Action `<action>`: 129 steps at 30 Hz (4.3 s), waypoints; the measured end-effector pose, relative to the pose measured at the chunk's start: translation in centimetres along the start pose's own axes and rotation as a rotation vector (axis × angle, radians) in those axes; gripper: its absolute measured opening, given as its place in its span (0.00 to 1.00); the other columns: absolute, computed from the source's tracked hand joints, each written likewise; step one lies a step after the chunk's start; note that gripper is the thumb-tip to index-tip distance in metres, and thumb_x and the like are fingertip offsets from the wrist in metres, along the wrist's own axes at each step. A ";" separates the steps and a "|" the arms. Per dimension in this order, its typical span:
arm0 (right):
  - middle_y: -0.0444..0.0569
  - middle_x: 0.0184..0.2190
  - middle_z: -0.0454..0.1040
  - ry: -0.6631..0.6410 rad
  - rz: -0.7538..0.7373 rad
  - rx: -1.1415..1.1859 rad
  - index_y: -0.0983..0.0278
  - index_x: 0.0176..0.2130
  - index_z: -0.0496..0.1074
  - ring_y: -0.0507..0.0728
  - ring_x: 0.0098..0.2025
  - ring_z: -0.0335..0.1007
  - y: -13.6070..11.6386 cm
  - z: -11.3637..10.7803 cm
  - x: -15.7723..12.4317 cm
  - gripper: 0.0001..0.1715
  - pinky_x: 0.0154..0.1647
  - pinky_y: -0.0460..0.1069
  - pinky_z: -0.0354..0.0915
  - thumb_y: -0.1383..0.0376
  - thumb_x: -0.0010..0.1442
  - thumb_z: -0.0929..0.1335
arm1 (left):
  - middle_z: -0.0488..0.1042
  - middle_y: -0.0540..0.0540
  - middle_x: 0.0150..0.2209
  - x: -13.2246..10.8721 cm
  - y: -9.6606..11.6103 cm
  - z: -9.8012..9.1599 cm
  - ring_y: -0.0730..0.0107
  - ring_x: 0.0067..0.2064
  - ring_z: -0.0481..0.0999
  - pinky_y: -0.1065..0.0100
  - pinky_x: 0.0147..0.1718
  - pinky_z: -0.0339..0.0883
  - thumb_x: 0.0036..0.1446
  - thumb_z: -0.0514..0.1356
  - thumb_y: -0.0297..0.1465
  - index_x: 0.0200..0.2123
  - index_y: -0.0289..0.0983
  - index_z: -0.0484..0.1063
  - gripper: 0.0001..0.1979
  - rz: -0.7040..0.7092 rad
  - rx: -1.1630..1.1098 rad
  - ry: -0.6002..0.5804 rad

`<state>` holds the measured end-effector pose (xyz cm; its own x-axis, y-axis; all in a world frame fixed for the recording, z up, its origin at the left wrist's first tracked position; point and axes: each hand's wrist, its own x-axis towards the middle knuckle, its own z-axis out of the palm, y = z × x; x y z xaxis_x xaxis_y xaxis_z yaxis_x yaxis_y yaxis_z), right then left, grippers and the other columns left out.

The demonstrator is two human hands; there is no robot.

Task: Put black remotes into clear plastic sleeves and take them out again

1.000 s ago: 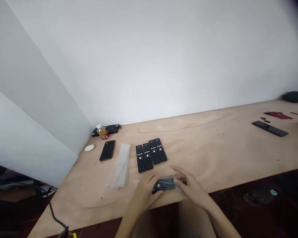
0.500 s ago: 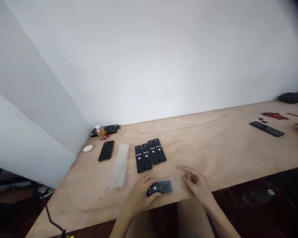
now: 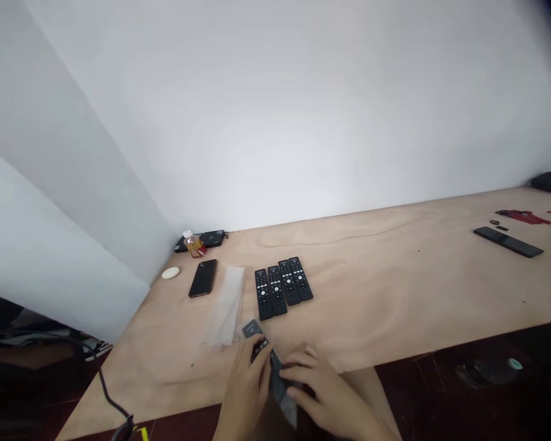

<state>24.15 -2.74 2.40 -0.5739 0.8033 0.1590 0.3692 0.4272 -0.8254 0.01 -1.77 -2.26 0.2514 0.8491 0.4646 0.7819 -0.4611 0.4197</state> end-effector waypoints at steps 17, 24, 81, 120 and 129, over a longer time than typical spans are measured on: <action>0.52 0.70 0.72 0.150 -0.015 -0.438 0.58 0.66 0.72 0.68 0.66 0.65 2.9 3.1 6.9 0.24 0.65 0.66 0.67 0.69 0.77 0.63 | 0.79 0.35 0.62 2.4 -4.0 0.5 0.47 0.61 0.81 0.47 0.58 0.80 0.74 0.55 0.35 0.59 0.38 0.79 0.18 -0.069 0.214 0.051; 0.52 0.59 0.77 0.207 0.060 -0.197 0.58 0.49 0.78 0.66 0.60 0.71 1.8 2.3 0.8 0.10 0.62 0.60 0.70 0.70 0.68 0.71 | 0.77 0.31 0.65 7.3 -6.3 2.7 0.45 0.67 0.77 0.43 0.63 0.75 0.75 0.51 0.31 0.62 0.33 0.76 0.21 -0.096 0.202 0.030; 0.55 0.64 0.77 0.208 0.104 0.009 0.54 0.62 0.80 0.68 0.65 0.73 7.7 -5.9 0.0 0.26 0.70 0.65 0.67 0.62 0.67 0.76 | 0.79 0.41 0.52 4.1 -0.5 -1.1 0.52 0.55 0.79 0.49 0.56 0.77 0.66 0.69 0.37 0.59 0.47 0.81 0.19 -0.070 -0.314 -0.215; 0.57 0.64 0.76 0.145 0.080 0.005 0.56 0.64 0.76 0.71 0.67 0.70 7.6 -9.0 -3.1 0.26 0.72 0.67 0.64 0.53 0.71 0.73 | 0.85 0.42 0.42 3.9 1.1 1.0 0.57 0.43 0.85 0.59 0.41 0.80 0.70 0.59 0.34 0.44 0.41 0.84 0.12 -0.260 -0.355 0.041; 0.56 0.59 0.78 0.150 0.013 -0.006 0.55 0.61 0.78 0.68 0.61 0.73 6.4 -8.1 -2.9 0.23 0.66 0.64 0.70 0.51 0.72 0.73 | 0.85 0.43 0.41 3.4 2.8 2.6 0.55 0.43 0.85 0.56 0.44 0.80 0.68 0.62 0.33 0.42 0.41 0.85 0.10 -0.283 -0.364 0.109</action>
<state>34.09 1.04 1.11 -0.4537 0.8617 0.2274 0.3809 0.4182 -0.8246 4.55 0.51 -1.46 -0.0199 0.9314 0.3635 0.5555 -0.2920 0.7786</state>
